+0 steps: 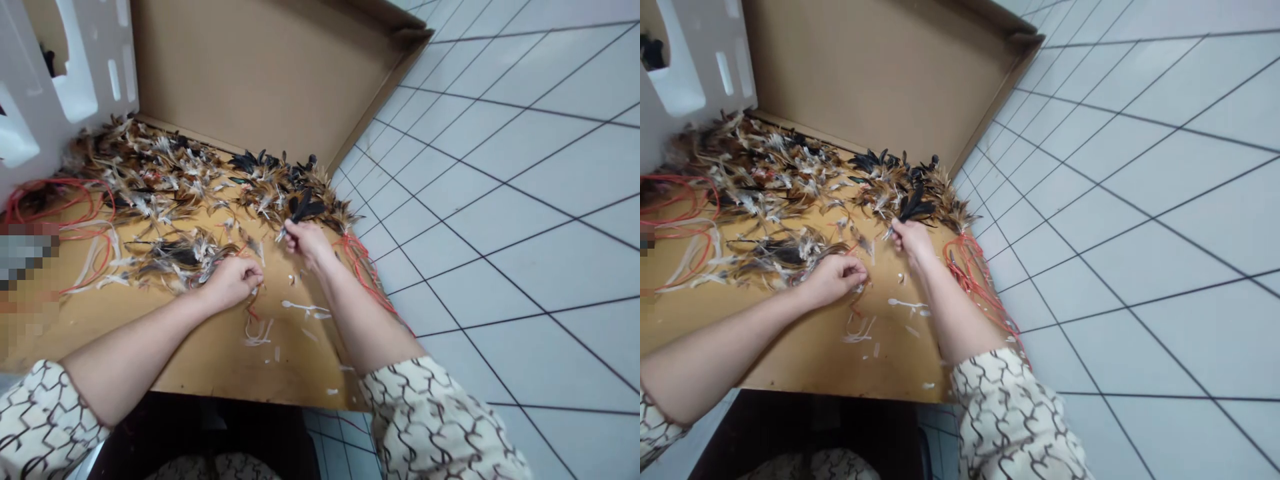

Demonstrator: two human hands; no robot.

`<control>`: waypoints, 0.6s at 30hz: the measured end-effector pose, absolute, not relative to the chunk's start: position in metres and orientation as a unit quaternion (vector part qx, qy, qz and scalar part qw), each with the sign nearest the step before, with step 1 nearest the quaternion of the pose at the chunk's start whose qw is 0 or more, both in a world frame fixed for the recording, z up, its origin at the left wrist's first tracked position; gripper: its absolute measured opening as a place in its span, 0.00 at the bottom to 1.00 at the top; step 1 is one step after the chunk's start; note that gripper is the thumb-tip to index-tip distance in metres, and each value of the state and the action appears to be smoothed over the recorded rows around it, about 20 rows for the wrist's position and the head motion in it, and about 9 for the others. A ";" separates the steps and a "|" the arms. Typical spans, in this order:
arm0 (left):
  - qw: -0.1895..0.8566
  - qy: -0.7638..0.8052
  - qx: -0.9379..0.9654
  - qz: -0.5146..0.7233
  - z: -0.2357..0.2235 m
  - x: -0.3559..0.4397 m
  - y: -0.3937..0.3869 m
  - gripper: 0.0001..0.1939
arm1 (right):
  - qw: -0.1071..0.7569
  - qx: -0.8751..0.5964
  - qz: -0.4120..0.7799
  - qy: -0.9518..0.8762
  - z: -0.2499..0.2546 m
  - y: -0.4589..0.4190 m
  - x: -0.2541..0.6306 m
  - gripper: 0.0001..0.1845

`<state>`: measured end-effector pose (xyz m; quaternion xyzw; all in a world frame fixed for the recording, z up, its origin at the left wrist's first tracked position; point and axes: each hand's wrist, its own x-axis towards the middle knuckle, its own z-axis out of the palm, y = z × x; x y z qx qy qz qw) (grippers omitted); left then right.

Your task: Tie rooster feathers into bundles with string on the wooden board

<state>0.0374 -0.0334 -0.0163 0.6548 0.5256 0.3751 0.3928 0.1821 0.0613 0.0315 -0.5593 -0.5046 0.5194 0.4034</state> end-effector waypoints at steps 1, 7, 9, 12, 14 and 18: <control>0.375 0.527 0.669 0.367 -0.017 0.037 -0.034 0.06 | 0.415 -0.582 0.472 -0.516 0.040 0.073 0.181 0.18; 0.258 0.546 0.722 0.338 -0.017 0.030 -0.032 0.07 | 0.467 -0.623 0.328 -0.535 0.046 0.093 0.175 0.14; 0.244 0.542 0.726 0.346 -0.015 0.027 -0.031 0.07 | 0.451 -0.611 0.346 -0.551 0.032 0.079 0.169 0.10; 0.258 0.527 0.706 0.396 -0.010 0.022 -0.028 0.06 | 0.422 -0.575 0.392 -0.581 0.014 0.051 0.158 0.04; 0.301 0.513 0.661 0.457 -0.007 0.017 -0.025 0.04 | 0.411 -0.528 0.433 -0.604 0.008 0.035 0.151 0.03; 0.365 0.489 0.563 0.557 -0.001 0.004 -0.019 0.08 | 0.411 -0.441 0.498 -0.623 0.001 0.015 0.144 0.09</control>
